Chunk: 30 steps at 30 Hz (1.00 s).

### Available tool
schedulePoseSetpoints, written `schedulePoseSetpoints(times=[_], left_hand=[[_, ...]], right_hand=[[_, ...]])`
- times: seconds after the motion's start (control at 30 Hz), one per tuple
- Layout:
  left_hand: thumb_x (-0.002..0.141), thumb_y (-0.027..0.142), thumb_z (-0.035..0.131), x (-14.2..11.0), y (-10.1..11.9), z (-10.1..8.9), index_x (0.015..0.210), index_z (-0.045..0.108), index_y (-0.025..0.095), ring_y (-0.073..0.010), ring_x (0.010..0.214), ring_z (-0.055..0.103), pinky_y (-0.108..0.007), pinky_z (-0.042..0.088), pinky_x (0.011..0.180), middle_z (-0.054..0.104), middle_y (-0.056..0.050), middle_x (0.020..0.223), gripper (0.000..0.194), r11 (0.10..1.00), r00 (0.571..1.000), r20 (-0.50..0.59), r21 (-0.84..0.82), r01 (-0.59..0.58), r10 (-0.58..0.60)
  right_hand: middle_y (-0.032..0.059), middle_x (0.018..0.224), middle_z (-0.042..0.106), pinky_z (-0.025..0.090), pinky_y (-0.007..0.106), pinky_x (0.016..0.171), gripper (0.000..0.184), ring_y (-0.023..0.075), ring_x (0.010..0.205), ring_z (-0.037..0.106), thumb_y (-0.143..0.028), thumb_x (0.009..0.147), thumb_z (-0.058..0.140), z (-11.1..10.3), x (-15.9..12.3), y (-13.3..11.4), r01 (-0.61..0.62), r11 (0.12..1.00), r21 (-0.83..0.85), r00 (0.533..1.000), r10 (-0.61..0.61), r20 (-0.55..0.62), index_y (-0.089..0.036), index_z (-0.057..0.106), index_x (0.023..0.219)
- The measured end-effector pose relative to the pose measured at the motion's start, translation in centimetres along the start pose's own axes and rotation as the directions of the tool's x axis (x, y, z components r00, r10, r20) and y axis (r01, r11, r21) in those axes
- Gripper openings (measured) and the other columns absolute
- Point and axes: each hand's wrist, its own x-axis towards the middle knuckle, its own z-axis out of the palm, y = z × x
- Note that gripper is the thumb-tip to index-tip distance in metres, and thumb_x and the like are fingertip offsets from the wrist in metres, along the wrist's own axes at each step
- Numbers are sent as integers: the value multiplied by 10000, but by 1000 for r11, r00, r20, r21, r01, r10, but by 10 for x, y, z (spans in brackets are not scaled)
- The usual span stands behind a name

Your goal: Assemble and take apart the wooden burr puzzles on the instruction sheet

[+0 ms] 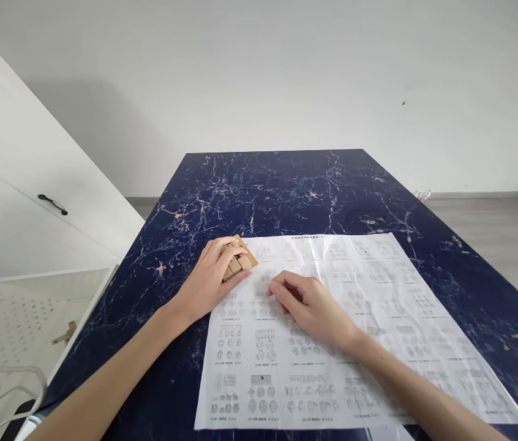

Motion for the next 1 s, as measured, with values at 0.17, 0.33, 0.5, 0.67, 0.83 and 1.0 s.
schedulePoseSetpoints(times=[0.17,0.33,0.5,0.67,0.83,1.0], left_hand=[[1063,519,596,-4,-4,1,1438,471,328,-318,1493,442,-529,414,1251,503,-81,1532,439,998,1000,2,-57,4,-4],[1051,506,623,-5,-3,0,1505,397,353,-334,1497,461,-552,428,1249,498,-93,1560,529,996,1000,-14,-82,19,-21],[1029,473,664,-5,0,-2,1475,437,356,-348,1479,495,-566,458,1224,527,-94,1538,514,995,999,-28,-98,19,-21],[1018,445,689,-6,2,-3,1453,458,350,-313,1438,548,-504,492,1200,546,-71,1532,502,994,997,-72,-102,31,-39],[993,423,710,-4,2,-5,1425,491,315,-314,1356,614,-490,531,1143,603,-80,1468,496,989,952,-271,-66,131,-144],[968,420,726,-2,-1,-6,1357,548,291,-307,1292,651,-496,529,1137,656,-69,1386,448,970,909,-339,-110,219,-243]], right_hand=[[-34,615,565,370,293,544,299,128,540,455,-360,1063,501,1,-1,0,-11,1000,-23,1000,12,5,-226,585,809],[-21,628,591,378,301,540,296,136,540,483,-384,1066,502,1,-2,0,-36,999,-28,999,37,17,-227,612,841],[-9,639,612,393,307,542,284,150,557,512,-395,1060,515,2,-2,2,-33,999,-24,999,34,15,-232,622,855],[-11,638,598,380,305,535,300,144,548,488,-402,1061,509,2,-2,2,-38,999,-25,999,39,25,-230,610,837],[-16,615,571,359,302,525,304,135,529,449,-382,1054,514,2,-2,1,-37,999,-27,999,37,16,-229,594,805],[-9,618,583,354,301,518,302,135,526,456,-370,1050,515,1,-2,1,-37,999,-28,999,38,18,-227,594,797]])
